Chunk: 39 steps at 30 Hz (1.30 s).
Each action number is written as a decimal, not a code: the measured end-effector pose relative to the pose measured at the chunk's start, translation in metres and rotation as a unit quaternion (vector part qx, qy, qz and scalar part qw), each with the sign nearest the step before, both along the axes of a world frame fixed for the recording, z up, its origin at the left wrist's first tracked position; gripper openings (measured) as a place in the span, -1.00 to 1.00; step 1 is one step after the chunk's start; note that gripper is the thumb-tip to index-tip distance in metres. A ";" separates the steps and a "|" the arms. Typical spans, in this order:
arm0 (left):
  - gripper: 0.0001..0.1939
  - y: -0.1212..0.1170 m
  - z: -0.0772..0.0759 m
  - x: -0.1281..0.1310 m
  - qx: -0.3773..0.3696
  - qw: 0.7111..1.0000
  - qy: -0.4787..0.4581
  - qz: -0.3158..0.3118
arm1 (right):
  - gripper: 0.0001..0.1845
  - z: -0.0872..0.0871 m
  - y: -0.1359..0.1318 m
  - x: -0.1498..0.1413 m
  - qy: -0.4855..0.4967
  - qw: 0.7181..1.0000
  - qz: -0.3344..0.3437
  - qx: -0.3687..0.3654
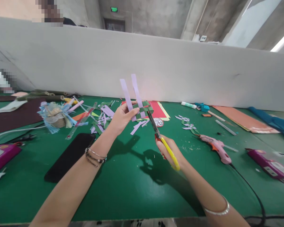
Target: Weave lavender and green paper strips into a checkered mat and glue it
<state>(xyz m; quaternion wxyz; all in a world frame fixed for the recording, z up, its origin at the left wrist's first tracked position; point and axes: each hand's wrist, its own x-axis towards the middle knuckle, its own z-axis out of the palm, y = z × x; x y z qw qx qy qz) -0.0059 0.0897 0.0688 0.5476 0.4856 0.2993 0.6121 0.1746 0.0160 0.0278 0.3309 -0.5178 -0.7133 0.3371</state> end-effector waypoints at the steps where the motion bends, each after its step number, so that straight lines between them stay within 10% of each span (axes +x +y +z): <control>1: -0.83 0.000 0.001 0.000 0.002 1.000 -0.012 0.005 | -0.67 0.000 0.000 0.000 -0.004 1.000 0.000 0.002; 28: -0.67 -0.008 -0.002 0.005 0.037 0.997 0.069 -0.014 | -0.62 0.000 0.002 0.005 -0.044 0.997 -0.038 0.058; 39: -0.89 -0.013 0.004 0.007 0.032 0.982 0.185 -0.013 | -0.62 0.009 0.005 0.015 -0.099 0.992 -0.036 0.065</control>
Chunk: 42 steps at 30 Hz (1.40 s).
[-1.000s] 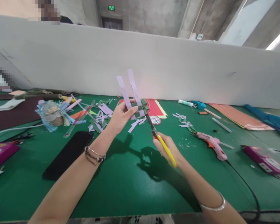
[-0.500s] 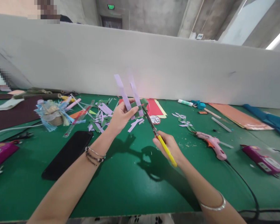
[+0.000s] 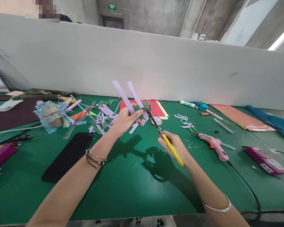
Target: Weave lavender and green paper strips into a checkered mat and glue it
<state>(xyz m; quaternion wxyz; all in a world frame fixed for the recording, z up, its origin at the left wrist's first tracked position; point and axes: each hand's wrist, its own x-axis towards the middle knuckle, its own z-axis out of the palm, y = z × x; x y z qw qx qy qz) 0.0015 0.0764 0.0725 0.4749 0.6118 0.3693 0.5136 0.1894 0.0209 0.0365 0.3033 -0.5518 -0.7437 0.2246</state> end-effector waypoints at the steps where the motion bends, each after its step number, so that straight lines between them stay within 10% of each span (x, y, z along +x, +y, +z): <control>1: -0.89 0.000 0.000 0.000 0.007 1.000 0.009 0.004 | -0.62 0.001 0.000 0.001 -0.009 1.000 -0.002 0.001; 10: -0.92 0.000 0.002 -0.005 0.090 0.992 0.083 0.034 | -0.62 0.015 -0.002 0.005 -0.142 0.983 -0.091 0.065; 19: -0.92 -0.001 0.004 -0.006 0.123 0.989 0.061 0.049 | -0.62 0.029 0.000 0.010 -0.132 0.990 -0.033 0.044; 35: -0.86 0.000 0.010 -0.018 0.136 0.982 0.106 0.070 | -0.49 0.078 0.013 0.027 -0.032 0.955 0.103 -0.278; 42: -0.87 0.001 0.010 -0.012 0.106 0.986 0.069 0.105 | -0.50 0.080 0.001 0.013 -0.103 0.977 0.058 -0.180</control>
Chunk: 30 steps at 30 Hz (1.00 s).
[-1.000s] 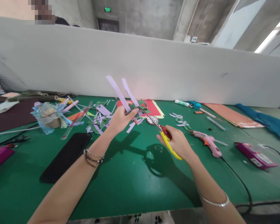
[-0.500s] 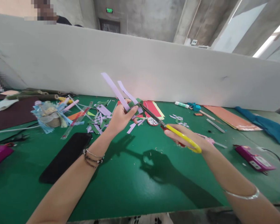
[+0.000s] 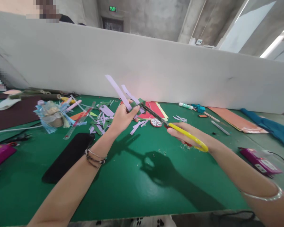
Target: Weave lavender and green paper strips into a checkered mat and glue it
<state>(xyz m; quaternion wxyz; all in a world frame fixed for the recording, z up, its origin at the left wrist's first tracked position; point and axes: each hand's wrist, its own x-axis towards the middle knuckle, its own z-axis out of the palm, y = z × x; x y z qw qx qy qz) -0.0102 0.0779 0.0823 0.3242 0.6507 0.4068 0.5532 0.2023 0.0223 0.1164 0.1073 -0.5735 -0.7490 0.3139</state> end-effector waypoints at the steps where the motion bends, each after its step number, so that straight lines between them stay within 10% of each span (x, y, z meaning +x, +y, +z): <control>1: -0.88 0.000 -0.001 0.001 -0.006 1.000 -0.020 -0.002 | -0.50 -0.001 -0.002 -0.003 -0.008 1.000 0.002 0.025; 11: -0.89 0.005 -0.018 0.016 -0.046 0.973 -0.213 -0.074 | -0.57 -0.029 -0.009 -0.013 -0.033 0.982 -0.030 0.186; 30: -0.91 0.006 -0.025 0.023 -0.064 0.955 -0.260 -0.129 | -0.53 -0.039 -0.008 -0.007 -0.045 0.979 -0.047 0.194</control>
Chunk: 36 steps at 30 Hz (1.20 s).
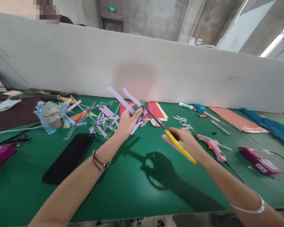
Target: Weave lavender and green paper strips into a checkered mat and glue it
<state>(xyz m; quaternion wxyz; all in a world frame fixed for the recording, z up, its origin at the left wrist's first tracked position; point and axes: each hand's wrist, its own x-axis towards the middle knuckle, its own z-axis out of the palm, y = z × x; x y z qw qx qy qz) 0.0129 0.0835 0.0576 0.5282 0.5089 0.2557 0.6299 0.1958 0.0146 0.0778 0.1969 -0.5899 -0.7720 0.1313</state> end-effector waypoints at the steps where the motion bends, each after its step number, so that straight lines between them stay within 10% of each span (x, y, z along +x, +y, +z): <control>1: -0.92 0.000 0.000 0.000 -0.002 1.000 0.001 0.000 | -0.53 0.000 0.000 0.000 0.002 1.000 0.001 0.000; 36: -0.92 0.007 -0.004 -0.004 -0.051 0.996 -0.063 -0.048 | -0.50 -0.001 0.000 -0.003 0.015 1.000 0.000 -0.026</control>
